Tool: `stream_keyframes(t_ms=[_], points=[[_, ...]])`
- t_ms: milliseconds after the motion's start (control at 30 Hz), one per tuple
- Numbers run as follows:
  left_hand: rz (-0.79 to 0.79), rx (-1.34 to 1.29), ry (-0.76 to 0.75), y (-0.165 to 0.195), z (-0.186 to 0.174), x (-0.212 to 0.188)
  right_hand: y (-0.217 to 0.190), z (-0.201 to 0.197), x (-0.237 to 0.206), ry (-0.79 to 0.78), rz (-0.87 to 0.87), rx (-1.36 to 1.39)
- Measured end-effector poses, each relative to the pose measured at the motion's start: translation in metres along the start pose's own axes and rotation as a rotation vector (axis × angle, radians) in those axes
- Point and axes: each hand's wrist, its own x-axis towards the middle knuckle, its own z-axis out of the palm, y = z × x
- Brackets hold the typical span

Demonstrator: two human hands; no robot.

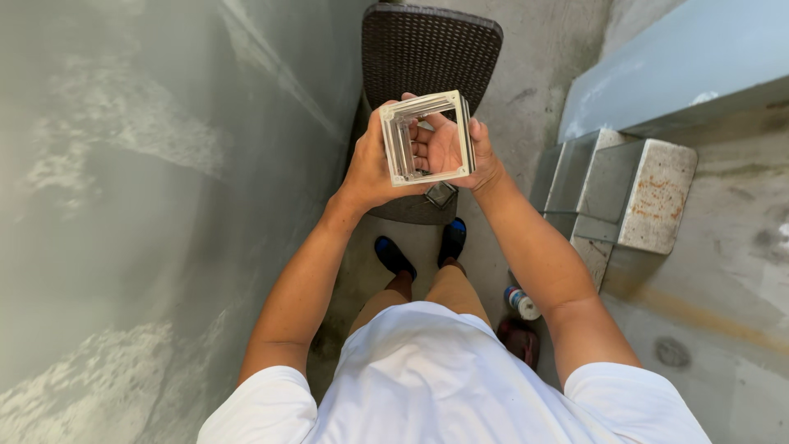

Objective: The person stands beside a chair holding a basket of light bulbs and assembles square frame components by hand, fitting black-strapped frame pieces together, separating them, and pressing the parts back into a stacked square assembly.

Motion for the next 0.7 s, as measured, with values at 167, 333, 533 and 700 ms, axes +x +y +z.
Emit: stream_keyframes(t_ms=[167,333,533,700], points=[[-0.099,-0.148,0.012,-0.027,0.017,-0.014,0.011,-0.035,-0.017,-0.003,0.011,0.143],[-0.118,-0.216,0.085,-0.069,0.028,-0.03,0.057,-0.127,-0.038,0.561,0.087,-0.295],[-0.198,-0.242,0.152,-0.145,0.026,-0.076,0.14,-0.225,-0.096,1.09,0.532,-1.164],[-0.318,-0.281,0.195,-0.21,0.023,-0.112,0.188,-0.257,-0.108,1.123,0.593,-1.573]])
